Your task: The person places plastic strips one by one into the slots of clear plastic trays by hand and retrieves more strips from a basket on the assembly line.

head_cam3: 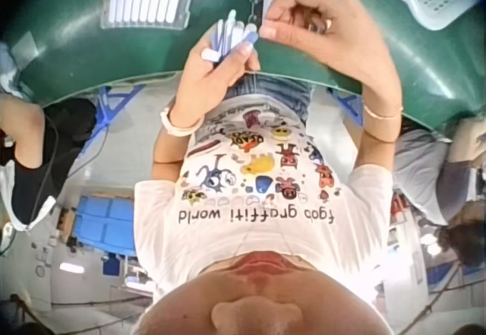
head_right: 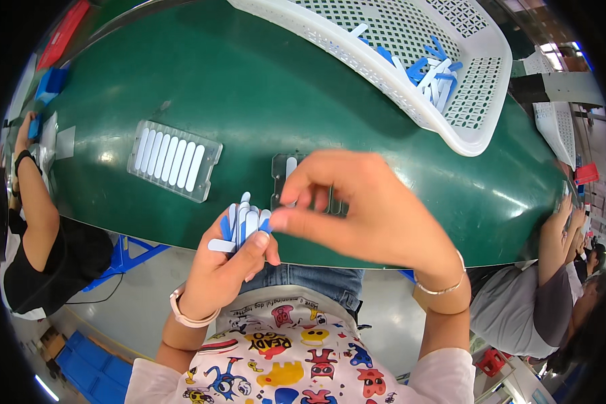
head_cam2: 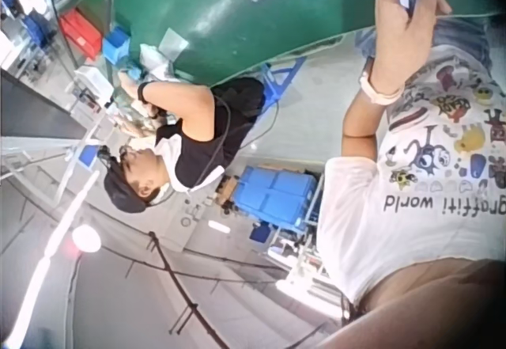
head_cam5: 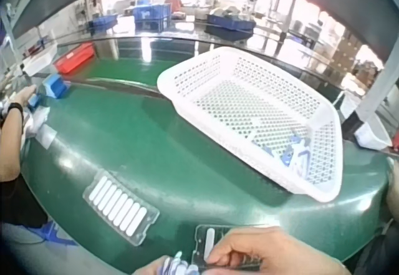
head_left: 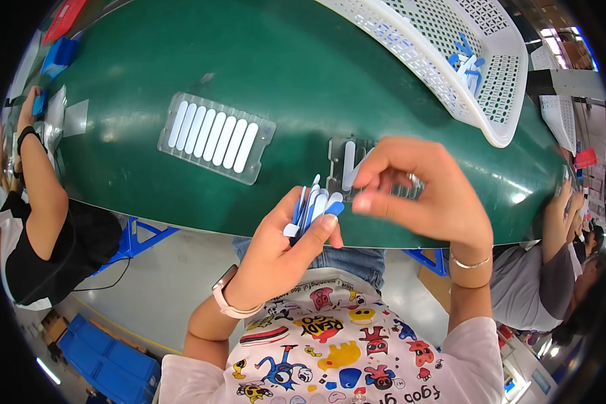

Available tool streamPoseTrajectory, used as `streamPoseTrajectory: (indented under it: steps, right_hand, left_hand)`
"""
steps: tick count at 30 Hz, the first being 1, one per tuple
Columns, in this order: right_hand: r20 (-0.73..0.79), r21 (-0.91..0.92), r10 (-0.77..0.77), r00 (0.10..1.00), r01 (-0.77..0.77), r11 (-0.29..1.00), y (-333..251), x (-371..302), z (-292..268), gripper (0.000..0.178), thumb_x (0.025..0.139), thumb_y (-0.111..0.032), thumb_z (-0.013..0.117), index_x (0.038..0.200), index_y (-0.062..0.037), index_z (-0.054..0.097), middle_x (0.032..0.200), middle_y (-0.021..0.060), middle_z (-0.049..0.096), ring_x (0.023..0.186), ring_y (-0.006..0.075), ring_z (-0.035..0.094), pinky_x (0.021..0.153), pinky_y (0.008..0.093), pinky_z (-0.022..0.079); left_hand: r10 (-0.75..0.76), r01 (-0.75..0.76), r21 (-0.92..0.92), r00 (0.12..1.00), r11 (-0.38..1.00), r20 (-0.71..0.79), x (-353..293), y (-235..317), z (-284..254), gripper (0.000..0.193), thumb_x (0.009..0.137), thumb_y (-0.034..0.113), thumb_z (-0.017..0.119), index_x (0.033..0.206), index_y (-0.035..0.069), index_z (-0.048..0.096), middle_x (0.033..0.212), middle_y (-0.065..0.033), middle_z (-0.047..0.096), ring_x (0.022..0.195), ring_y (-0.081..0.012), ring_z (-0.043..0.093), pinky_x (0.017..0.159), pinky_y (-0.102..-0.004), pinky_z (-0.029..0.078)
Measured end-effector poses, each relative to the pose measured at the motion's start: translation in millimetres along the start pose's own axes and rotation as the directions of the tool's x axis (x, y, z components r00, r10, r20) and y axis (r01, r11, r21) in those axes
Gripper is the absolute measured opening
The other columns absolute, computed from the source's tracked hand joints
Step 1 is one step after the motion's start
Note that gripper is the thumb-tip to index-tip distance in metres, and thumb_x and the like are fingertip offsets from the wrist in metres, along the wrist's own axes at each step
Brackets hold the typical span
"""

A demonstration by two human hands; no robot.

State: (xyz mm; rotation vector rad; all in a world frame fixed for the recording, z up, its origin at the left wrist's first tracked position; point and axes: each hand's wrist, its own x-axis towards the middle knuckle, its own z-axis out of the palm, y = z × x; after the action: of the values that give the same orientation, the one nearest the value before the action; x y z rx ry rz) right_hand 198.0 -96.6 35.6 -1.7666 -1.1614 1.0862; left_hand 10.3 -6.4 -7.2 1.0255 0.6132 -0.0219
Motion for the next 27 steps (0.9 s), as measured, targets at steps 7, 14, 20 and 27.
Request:
streamPoseTrajectory:
  steps: [7,14,20,27]
  right_hand:
    - [-0.222,0.105,-0.007,0.975,0.031,0.994,15.0,-15.5,18.6,0.007,0.078,-0.008,0.068,0.08,-0.003,0.063,0.075,0.0039,0.066,0.065,0.0084,0.057,0.052,0.0222,0.04]
    - [-0.188,-0.85,-0.715,0.674,0.254,0.462,45.6,-35.4,13.0,0.012,0.07,-0.004,0.07,0.076,-0.0048,0.06,0.092,0.0045,0.068,0.072,0.015,0.058,0.053,0.0268,0.034]
    - [-0.04,-0.865,-0.634,0.773,0.291,0.41,47.0,-47.8,33.3,0.015,0.066,-0.007,0.069,0.078,-0.0036,0.06,0.099,0.0061,0.066,0.08,0.0157,0.058,0.057,0.0276,0.036]
    - [-0.092,-0.824,-0.643,0.76,0.304,0.477,58.0,-38.8,32.2,0.022,0.067,-0.013,0.071,0.085,-0.0044,0.062,0.102,0.0029,0.065,0.083,0.0164,0.057,0.061,0.029,0.035]
  left_hand:
    - [-0.006,0.004,-0.059,1.0,0.998,-0.018,0.7,0.7,0.6,0.014,0.096,0.018,0.048,0.099,0.004,0.05,0.075,-0.0018,0.06,0.055,-0.0014,0.042,0.051,-0.0182,0.035]
    - [0.196,-0.171,0.346,0.98,0.923,-0.036,0.6,-8.4,-4.0,0.018,0.095,0.012,0.047,0.108,-0.001,0.045,0.086,-0.0075,0.065,0.058,-0.0099,0.055,0.051,-0.0235,0.043]
    - [0.478,-0.431,0.635,0.871,0.641,0.109,10.1,-1.8,3.5,0.019,0.091,0.003,0.049,0.11,-0.002,0.045,0.113,-0.0147,0.062,0.079,-0.0295,0.067,0.068,-0.0311,0.052]
    - [0.373,-0.34,0.632,0.924,0.697,0.087,7.0,2.8,6.2,0.022,0.09,0.003,0.049,0.111,-0.002,0.045,0.109,-0.0144,0.064,0.077,-0.0345,0.065,0.064,-0.0333,0.052]
